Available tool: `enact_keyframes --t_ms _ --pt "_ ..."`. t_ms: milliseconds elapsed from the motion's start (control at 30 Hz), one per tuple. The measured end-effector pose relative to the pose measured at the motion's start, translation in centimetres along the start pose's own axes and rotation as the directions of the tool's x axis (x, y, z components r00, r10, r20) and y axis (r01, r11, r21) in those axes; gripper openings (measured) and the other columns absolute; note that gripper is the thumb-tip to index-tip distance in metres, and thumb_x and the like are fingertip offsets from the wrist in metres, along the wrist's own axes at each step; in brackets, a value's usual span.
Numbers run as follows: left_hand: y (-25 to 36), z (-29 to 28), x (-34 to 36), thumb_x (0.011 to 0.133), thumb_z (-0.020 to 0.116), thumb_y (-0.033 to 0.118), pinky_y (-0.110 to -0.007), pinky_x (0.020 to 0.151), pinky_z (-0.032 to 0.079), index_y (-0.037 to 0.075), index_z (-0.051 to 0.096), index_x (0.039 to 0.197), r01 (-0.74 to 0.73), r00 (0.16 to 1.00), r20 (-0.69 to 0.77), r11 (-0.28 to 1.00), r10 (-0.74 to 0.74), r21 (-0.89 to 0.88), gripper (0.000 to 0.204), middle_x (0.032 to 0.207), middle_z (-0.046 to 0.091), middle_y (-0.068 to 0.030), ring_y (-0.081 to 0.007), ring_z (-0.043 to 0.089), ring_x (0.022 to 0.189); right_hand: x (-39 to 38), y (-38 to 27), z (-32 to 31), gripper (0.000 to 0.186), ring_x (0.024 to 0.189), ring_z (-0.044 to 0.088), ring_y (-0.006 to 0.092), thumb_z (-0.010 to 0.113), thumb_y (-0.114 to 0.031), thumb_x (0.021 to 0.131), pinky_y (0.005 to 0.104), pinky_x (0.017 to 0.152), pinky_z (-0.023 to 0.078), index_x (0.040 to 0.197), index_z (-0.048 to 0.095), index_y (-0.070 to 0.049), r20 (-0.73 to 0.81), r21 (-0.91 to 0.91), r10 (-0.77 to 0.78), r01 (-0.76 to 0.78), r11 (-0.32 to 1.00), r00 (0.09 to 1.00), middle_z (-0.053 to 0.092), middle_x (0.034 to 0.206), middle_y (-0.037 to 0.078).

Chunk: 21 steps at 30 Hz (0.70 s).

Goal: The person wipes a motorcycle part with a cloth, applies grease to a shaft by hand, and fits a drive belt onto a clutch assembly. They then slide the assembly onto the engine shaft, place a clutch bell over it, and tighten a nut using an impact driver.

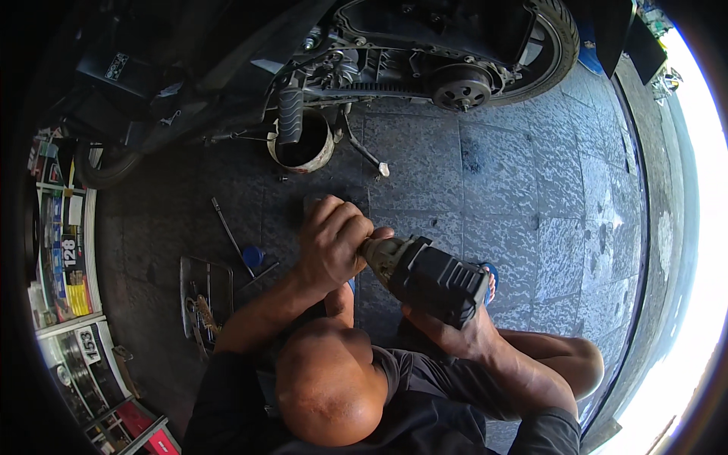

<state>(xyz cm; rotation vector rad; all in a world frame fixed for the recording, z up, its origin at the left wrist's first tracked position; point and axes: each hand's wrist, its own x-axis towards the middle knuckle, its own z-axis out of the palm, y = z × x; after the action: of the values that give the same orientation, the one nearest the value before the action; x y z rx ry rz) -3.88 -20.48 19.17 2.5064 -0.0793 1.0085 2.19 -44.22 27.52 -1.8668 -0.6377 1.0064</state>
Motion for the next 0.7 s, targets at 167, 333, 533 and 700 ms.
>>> enact_keyframes --t_ms 167,333,533,700 --pt "0.2 1.8 -0.6 0.093 0.071 0.027 -0.038 0.073 0.042 0.013 0.059 0.078 0.023 0.979 0.201 0.999 -0.032 0.047 0.024 0.078 0.056 -0.0007 -0.0206 0.054 0.079 0.9 6.6 -0.3 0.029 0.091 0.067 0.0173 0.075 -0.017 0.092 0.0357 0.076 0.054 0.115 0.068 -0.002 0.001 0.053 0.051 -0.051 0.997 0.999 0.072 0.099 0.007" --pt "0.3 5.1 -2.6 0.089 0.069 0.021 -0.040 0.078 0.045 0.013 0.061 0.082 -0.010 0.908 0.416 0.993 -0.042 0.122 0.013 0.081 0.060 -0.0043 -0.0220 0.057 0.086 5.0 18.3 1.2 0.036 0.103 0.067 0.0287 0.074 -0.018 0.087 0.0400 0.087 0.054 0.121 0.068 -0.008 -0.038 -0.364 -0.183 0.157 0.918 0.982 0.071 0.113 0.010" --pt "-0.3 6.5 -5.4 0.086 0.069 0.017 -0.040 0.079 0.046 0.011 0.061 0.085 0.018 0.862 0.502 0.994 -0.068 0.104 0.010 0.085 0.061 -0.0056 -0.0239 0.058 0.088 8.2 25.3 3.2 0.055 0.118 0.059 0.0354 0.077 -0.020 0.078 0.0438 0.102 0.049 0.131 0.064 -0.011 -0.025 -0.352 -0.377 0.345 0.870 0.926 0.064 0.126 0.013" --pt "-0.2 7.0 -5.5 0.086 0.069 0.017 -0.039 0.080 0.045 0.011 0.062 0.086 -0.020 0.845 0.531 0.991 -0.055 0.134 0.010 0.084 0.060 -0.0057 -0.0239 0.058 0.088 9.0 24.1 -3.5 0.085 0.131 0.048 0.0383 0.078 -0.013 0.073 0.0446 0.110 0.044 0.152 0.046 -0.011 0.200 -0.733 -0.133 0.238 0.637 0.971 0.050 0.143 0.016"
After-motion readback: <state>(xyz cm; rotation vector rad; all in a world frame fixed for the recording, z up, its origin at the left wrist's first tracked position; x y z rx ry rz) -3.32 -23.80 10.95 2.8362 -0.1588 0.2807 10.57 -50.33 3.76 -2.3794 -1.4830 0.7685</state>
